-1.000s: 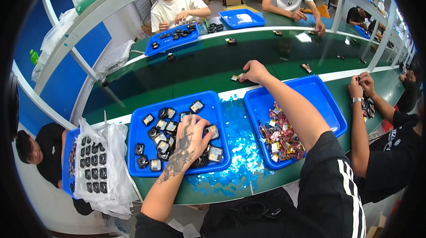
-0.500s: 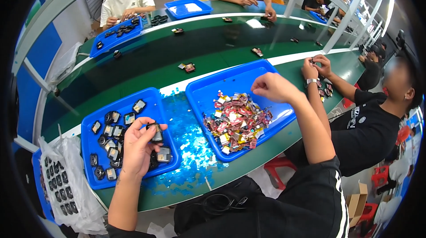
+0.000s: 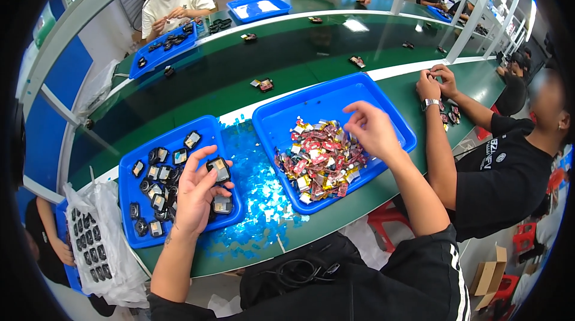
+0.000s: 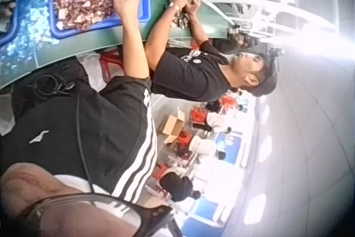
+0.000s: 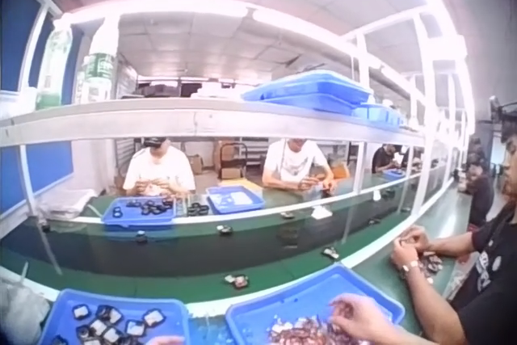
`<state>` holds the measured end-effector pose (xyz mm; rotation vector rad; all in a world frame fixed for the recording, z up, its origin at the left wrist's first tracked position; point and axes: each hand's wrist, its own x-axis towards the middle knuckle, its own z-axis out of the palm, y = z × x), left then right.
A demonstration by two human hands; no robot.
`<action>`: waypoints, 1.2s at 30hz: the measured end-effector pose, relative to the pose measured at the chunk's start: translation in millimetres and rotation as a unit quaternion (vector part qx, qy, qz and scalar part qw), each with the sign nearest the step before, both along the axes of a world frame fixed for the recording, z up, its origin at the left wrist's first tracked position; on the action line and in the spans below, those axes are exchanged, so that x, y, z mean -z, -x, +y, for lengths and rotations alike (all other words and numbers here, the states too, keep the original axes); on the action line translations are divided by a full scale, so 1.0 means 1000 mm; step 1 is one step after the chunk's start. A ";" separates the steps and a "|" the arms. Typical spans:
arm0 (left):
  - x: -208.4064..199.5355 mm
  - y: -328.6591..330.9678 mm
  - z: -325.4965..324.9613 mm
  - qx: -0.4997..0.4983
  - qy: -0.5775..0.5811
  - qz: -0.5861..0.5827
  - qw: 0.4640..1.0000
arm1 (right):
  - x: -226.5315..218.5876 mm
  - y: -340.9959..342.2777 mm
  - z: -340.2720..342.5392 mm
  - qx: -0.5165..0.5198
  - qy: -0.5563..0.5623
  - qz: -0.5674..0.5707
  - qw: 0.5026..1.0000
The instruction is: The recorder is assembling small electronic components, specifically attaching colored adhesive or labels to small black plastic housings on an assembly line.
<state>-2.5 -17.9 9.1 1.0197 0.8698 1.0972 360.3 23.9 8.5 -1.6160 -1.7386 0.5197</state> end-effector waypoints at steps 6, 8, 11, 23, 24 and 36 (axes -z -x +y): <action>0.005 0.002 0.001 -0.006 -0.134 0.155 0.979 | -0.030 0.039 -0.025 -0.039 -0.063 0.136 0.988; 0.002 -0.002 -0.001 0.013 -0.173 0.175 0.969 | -0.046 0.066 -0.040 -0.125 0.003 0.210 0.970; -0.003 -0.009 -0.008 0.044 -0.202 0.199 0.958 | -0.050 0.110 -0.048 -0.217 0.133 0.331 0.909; 0.009 -0.014 -0.018 0.051 -0.189 0.153 0.969 | -0.019 0.149 -0.041 -0.239 0.159 0.386 0.877; 0.007 -0.014 -0.019 0.050 -0.188 0.152 0.969 | -0.019 0.149 -0.041 -0.239 0.160 0.385 0.877; 0.009 -0.019 -0.019 0.023 -0.159 0.169 0.972 | -0.021 0.156 -0.049 -0.230 0.037 0.171 0.957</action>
